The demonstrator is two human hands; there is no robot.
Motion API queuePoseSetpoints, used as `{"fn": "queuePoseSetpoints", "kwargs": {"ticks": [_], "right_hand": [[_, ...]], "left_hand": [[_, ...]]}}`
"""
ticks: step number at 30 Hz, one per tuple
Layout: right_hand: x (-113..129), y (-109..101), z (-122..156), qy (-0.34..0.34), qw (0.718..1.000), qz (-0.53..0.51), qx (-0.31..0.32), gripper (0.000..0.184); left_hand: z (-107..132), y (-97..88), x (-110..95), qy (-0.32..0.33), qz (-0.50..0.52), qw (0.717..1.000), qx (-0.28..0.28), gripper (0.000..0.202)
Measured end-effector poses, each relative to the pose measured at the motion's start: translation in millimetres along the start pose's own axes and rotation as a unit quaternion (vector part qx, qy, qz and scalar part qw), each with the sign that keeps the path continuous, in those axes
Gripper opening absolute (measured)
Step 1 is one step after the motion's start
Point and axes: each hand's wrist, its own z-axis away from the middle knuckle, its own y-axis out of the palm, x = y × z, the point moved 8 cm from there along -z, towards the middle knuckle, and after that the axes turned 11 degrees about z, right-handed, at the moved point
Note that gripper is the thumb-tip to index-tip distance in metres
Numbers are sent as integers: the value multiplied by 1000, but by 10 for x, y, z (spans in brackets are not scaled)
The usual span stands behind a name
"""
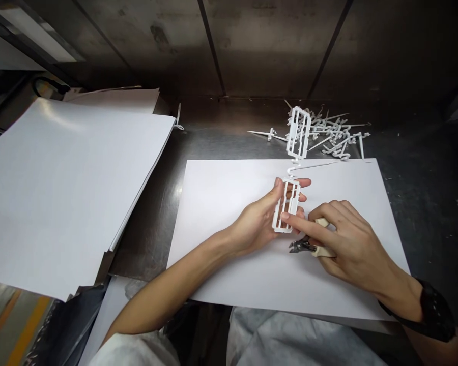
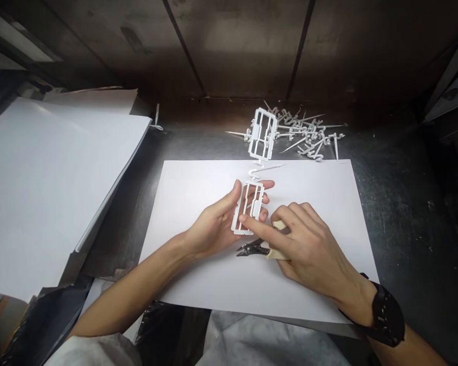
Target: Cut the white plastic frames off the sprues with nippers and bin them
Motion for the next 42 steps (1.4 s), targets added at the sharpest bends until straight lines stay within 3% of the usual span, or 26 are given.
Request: {"fn": "queuePoseSetpoints", "kwargs": {"ticks": [4, 10, 23, 37, 42], "right_hand": [[30, 18, -11, -7, 1000, 18, 8, 89], [59, 43, -14, -9, 1000, 17, 12, 87], [123, -34, -25, -24, 997, 79, -3, 43], [198, -31, -33, -49, 995, 81, 2, 34], [157, -62, -20, -27, 998, 58, -14, 37]], "left_hand": [[34, 25, 12, -8, 18, 1000, -23, 47], [51, 27, -3, -11, 14, 999, -30, 45], [37, -8, 71, -12, -53, 997, -63, 40], [30, -40, 107, -21, -48, 996, -66, 44], [29, 7, 76, -25, -11, 998, -50, 43]]}}
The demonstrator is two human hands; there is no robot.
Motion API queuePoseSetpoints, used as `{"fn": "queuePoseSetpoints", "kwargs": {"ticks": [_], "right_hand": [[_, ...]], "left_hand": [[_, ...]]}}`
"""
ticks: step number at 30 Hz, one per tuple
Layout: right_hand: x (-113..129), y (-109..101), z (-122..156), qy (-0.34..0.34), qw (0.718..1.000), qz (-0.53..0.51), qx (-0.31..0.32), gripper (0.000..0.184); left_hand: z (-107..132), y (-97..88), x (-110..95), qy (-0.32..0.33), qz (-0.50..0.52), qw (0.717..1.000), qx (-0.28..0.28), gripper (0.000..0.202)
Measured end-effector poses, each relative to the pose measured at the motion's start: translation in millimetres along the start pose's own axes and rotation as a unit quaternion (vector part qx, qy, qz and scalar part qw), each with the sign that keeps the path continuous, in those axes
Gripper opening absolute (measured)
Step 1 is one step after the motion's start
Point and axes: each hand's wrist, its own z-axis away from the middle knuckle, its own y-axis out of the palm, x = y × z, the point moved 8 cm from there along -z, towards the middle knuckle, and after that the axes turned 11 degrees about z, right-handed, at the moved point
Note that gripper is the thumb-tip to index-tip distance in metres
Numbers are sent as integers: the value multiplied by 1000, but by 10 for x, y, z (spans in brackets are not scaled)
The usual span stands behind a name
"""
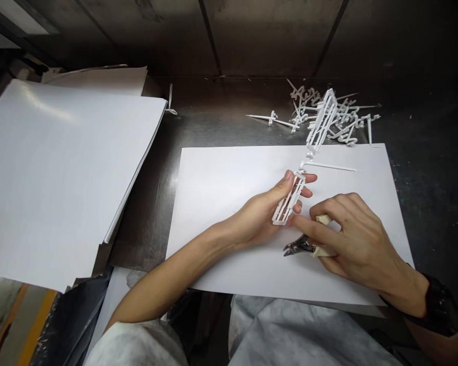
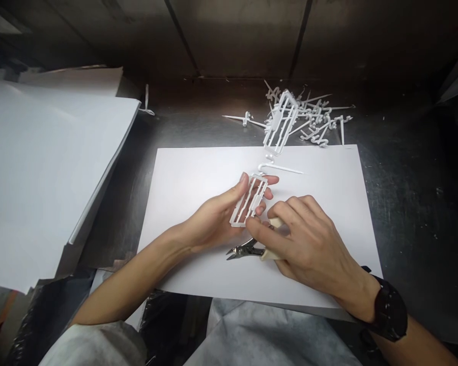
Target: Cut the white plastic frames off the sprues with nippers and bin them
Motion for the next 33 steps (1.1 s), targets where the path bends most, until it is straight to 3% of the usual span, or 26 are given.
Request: {"fn": "queuePoseSetpoints", "kwargs": {"ticks": [3, 5, 8, 10, 12, 14, 17, 21, 26, 33], "right_hand": [[-96, -52, 25, 81, 990, -102, -46, 26], [-222, -160, 80, 166, 957, -190, -141, 24], [-446, -326, 243, 281, 867, -271, -311, 26], [-608, -356, 349, 338, 798, -316, -385, 28], [-792, -288, 425, 391, 727, -381, -416, 32], [-956, -151, 458, 432, 665, -457, -403, 36], [-1100, 55, 481, 477, 603, -533, -353, 29], [-1102, 210, 467, 487, 570, -589, -302, 19], [-1001, 244, 400, 467, 577, -616, -265, 18], [-1030, 172, 420, 469, 562, -611, -302, 25]], "left_hand": [[-15, 37, -36, 6, 28, 999, 36, 44], [-24, 41, -82, 19, 52, 997, 53, 47], [-16, 48, -140, 25, 84, 994, 67, 52], [2, 65, -177, 32, 91, 993, 74, 53], [20, 80, -205, 41, 90, 992, 75, 54], [34, 85, -220, 49, 91, 992, 69, 55], [45, 76, -220, 52, 103, 992, 51, 53], [51, 81, -200, 43, 111, 992, 49, 52], [46, 78, -210, 47, 101, 991, 74, 55], [62, 95, -268, 64, 113, 989, 74, 55]]}}
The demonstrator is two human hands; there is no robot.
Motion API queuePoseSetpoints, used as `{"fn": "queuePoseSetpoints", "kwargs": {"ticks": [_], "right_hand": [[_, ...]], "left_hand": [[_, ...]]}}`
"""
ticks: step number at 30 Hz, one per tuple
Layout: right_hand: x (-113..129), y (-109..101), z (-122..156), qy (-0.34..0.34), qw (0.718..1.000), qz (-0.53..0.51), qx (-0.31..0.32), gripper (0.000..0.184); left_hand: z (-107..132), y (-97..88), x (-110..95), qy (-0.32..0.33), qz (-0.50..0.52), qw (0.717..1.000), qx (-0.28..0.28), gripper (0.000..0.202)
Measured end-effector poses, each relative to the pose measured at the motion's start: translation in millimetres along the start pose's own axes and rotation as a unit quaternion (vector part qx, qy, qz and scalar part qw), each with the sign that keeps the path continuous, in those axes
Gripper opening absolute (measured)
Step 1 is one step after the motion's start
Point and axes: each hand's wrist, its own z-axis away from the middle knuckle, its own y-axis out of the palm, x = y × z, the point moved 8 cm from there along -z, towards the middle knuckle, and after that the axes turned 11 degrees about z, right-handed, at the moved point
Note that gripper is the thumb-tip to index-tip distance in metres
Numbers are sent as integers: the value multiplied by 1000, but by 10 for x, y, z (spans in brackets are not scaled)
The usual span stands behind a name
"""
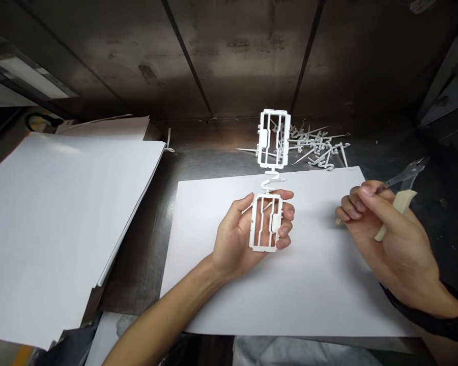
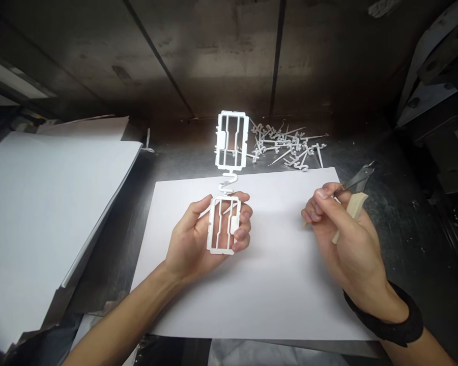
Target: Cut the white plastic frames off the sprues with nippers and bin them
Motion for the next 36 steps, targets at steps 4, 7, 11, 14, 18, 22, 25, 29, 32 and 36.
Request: {"fn": "queuePoseSetpoints", "kwargs": {"ticks": [4, 7, 11, 14, 18, 22, 25, 29, 32, 36], "right_hand": [[1, 10, 15, 8, 1000, -4, 5, 17], [-42, 30, 34, 34, 999, -14, 11, 8], [-59, 29, 22, 33, 999, -26, 8, 20], [-56, 14, 0, 20, 999, -33, 5, 26], [-65, 12, 6, 18, 1000, -16, 5, 11], [-101, 36, 46, 34, 999, 18, 9, 22], [-110, 46, 59, 32, 999, 29, 11, 22], [-128, 41, 50, 37, 998, 41, 14, 27], [-123, 34, 44, 34, 998, 54, 15, 28], [-111, 11, 47, 25, 997, 77, 6, 29]], "left_hand": [[-12, 25, 0, 4, 0, 1000, -4, 54], [-27, 12, -14, 15, 3, 1000, -11, 54], [-31, 6, -39, 30, -12, 999, -11, 54], [-16, 23, -49, 40, -38, 998, -6, 53], [13, 42, -31, 38, -58, 998, 2, 54], [30, 28, -11, 30, -63, 998, 11, 56], [45, 7, 11, 18, -76, 997, 16, 56], [70, -11, 36, 9, -103, 994, 18, 56], [76, -14, 52, 2, -105, 994, 21, 58], [65, -12, 63, -1, -103, 994, 35, 58]]}}
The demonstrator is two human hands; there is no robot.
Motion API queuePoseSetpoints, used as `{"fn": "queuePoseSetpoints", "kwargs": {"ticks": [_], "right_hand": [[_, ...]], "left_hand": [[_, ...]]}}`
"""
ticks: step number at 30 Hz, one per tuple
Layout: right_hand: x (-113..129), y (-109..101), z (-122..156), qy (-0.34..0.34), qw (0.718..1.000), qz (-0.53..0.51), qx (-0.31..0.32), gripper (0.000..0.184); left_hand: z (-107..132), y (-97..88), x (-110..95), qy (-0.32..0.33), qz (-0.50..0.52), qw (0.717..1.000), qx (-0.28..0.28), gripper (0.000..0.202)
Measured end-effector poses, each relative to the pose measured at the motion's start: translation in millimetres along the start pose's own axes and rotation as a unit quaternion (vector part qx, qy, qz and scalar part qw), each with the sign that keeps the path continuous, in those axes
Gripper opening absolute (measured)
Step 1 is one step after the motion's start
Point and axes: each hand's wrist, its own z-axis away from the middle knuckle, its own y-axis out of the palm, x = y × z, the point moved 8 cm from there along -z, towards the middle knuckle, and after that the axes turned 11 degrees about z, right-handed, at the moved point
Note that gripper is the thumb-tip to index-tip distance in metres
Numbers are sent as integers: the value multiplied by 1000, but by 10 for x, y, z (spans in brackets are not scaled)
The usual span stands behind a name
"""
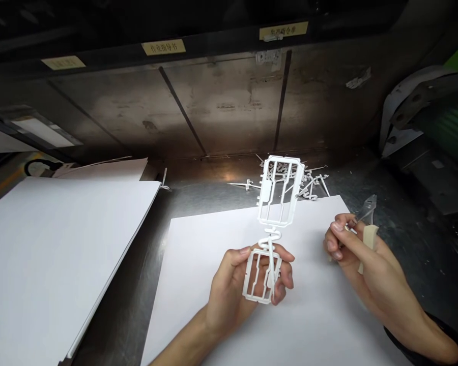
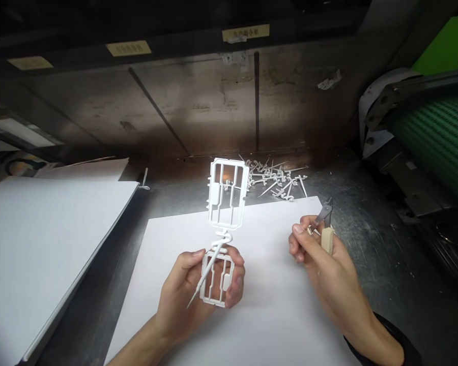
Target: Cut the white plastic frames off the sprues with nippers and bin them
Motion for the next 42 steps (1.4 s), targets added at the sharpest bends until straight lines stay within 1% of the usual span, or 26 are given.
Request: {"fn": "queuePoseSetpoints", "kwargs": {"ticks": [2, 4, 5, 7, 9, 11, 14, 16, 18, 21, 23, 25, 27, 29, 32, 34, 38, 42], "right_hand": [[3, -13, 8, -4, 1000, 6, -7, 25], [16, -21, 19, -14, 1000, 2, -12, 22], [24, -12, 24, -19, 1000, -1, -7, 21], [37, 29, 29, -25, 1000, -2, 17, 20], [46, 82, 31, -25, 999, -6, 46, 25], [52, 119, 33, -18, 998, -13, 66, 31], [35, 173, 46, 8, 994, -16, 105, 42], [39, 168, 58, 5, 993, 17, 120, 46], [74, 128, 72, -23, 988, 89, 124, 45], [122, 98, 109, -58, 964, 214, 147, 46], [160, 98, 133, -74, 944, 281, 158, 48], [200, 115, 149, -92, 921, 341, 161, 45], [212, 143, 156, -106, 900, 388, 167, 41], [162, 163, 151, -101, 882, 424, 181, 41], [35, 169, 136, -72, 858, 463, 211, 43], [-34, 167, 133, -53, 846, 478, 231, 40], [-62, 166, 141, -41, 838, 487, 243, 31], [-48, 156, 152, -35, 832, 496, 244, 25]], "left_hand": [[-8, -3, -13, 11, -9, 1000, -1, 57], [-18, -10, -46, 32, -20, 999, -14, 55], [-23, -18, -64, 43, -23, 998, -28, 54], [-36, -62, -89, 56, -22, 995, -74, 51], [-49, -118, -103, 60, -24, 991, -119, 43], [-64, -160, -124, 68, -40, 987, -141, 36], [-75, -240, -120, 59, -69, 982, -163, 45], [-64, -300, -106, 49, -91, 978, -183, 45], [-48, -320, -118, 51, -133, 971, -194, 38], [-34, -257, -189, 80, -217, 956, -183, 36], [-30, -163, -247, 104, -274, 943, -154, 34], [-22, -53, -297, 125, -328, 929, -116, 30], [-5, 34, -325, 131, -381, 911, -84, 25], [8, 80, -316, 117, -419, 898, -59, 24], [13, 89, -275, 88, -440, 893, -32, 26], [7, 83, -267, 87, -450, 889, -23, 26], [-7, 67, -258, 99, -456, 884, -17, 24], [-13, 47, -201, 79, -455, 887, -22, 25]]}}
